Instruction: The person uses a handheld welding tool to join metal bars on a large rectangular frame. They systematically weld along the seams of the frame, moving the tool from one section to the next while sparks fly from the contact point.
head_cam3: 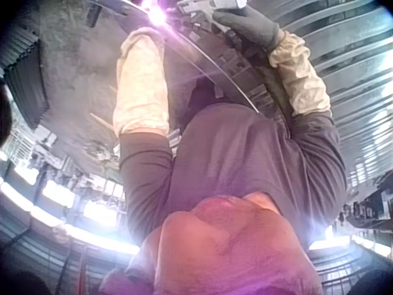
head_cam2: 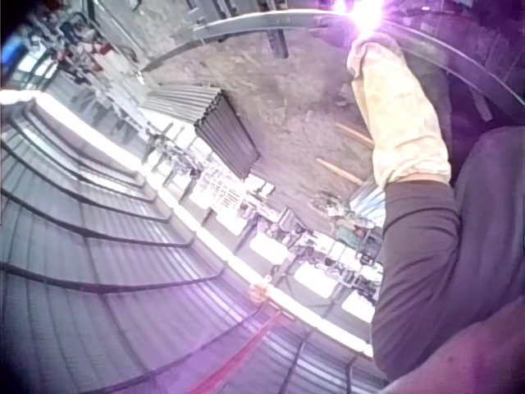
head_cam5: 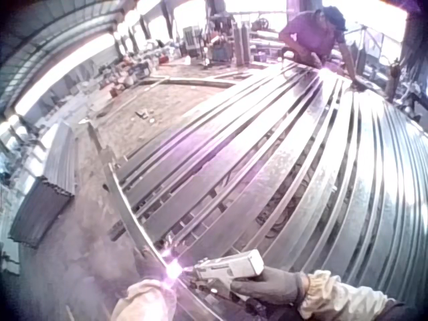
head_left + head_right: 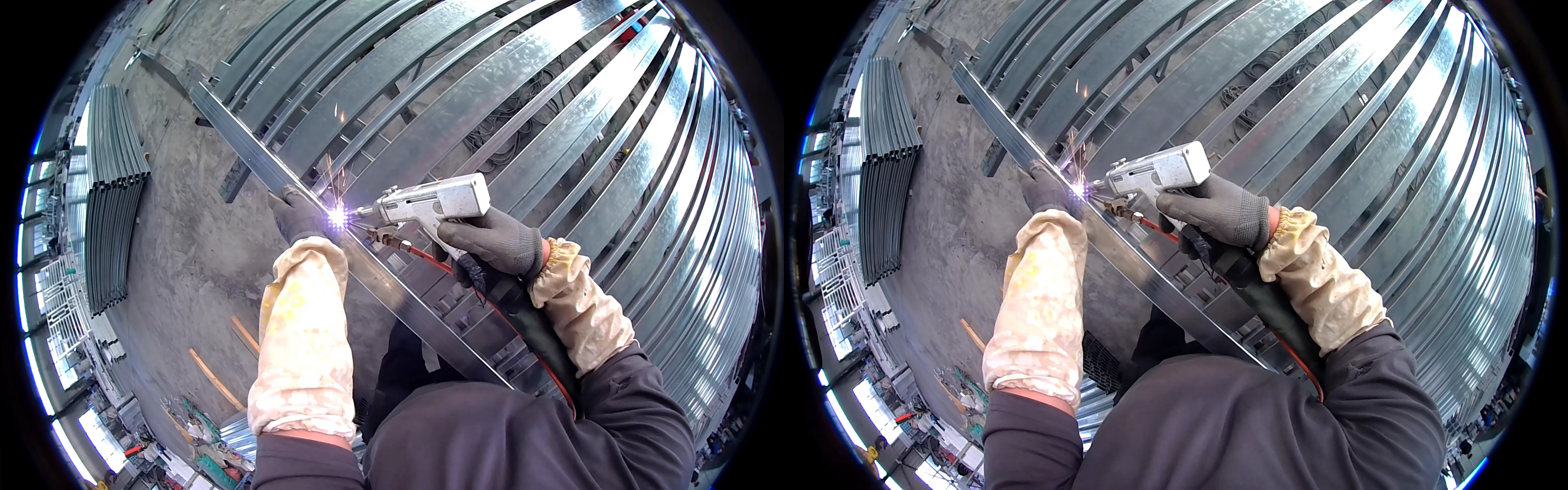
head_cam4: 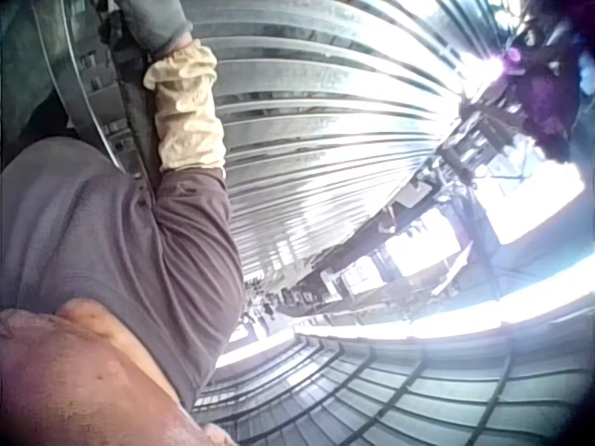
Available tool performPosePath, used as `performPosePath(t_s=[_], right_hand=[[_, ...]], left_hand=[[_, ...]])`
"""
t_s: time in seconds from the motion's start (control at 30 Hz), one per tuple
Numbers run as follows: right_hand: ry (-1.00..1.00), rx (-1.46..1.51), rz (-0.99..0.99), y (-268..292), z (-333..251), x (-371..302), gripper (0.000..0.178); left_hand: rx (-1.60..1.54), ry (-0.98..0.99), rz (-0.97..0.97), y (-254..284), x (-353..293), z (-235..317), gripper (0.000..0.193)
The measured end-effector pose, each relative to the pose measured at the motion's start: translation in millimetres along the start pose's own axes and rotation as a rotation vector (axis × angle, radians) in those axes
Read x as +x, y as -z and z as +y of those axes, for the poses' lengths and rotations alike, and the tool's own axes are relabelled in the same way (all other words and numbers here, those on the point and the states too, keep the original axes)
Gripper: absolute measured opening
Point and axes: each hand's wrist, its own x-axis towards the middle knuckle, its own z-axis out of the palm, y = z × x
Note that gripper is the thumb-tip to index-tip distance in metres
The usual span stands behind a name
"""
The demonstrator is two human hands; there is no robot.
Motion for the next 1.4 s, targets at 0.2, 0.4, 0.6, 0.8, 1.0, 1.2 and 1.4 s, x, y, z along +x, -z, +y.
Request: performPosePath(t_s=[0.2,0.4,0.6,0.8,1.0,1.2,1.4], right_hand=[[-0.078,0.039,0.008,-2.3,-5.0,-6.2,0.051],[-0.146,0.063,0.002,-4.7,-13.0,-13.9,0.051],[-0.116,0.059,-0.008,-1.0,-2.2,-12.6,0.053],[-0.105,0.094,-0.031,-0.9,0.2,-14.9,0.052],[-0.14,0.078,-0.021,-1.9,-6.6,-19.4,0.049],[-0.119,0.104,-0.01,-0.9,-0.9,-22.0,0.048],[-0.158,0.075,-0.011,-1.8,-6.5,-27.3,0.049]], left_hand=[[0.023,-0.04,-0.011,3.4,-6.9,9.1,0.056],[0.004,-0.033,0.015,2.3,-10.9,13.4,0.052],[0.013,-0.017,0.021,4.8,-9.3,13.5,0.053],[0.052,-0.09,0.029,2.9,9.3,-4.7,0.058],[-0.012,-0.061,0.044,-4.9,15.3,-16.5,0.058],[0.104,-0.058,0.057,-2.9,10.6,-6.8,0.058],[0.041,-0.053,0.016,-1.0,10.1,-6.7,0.058]])
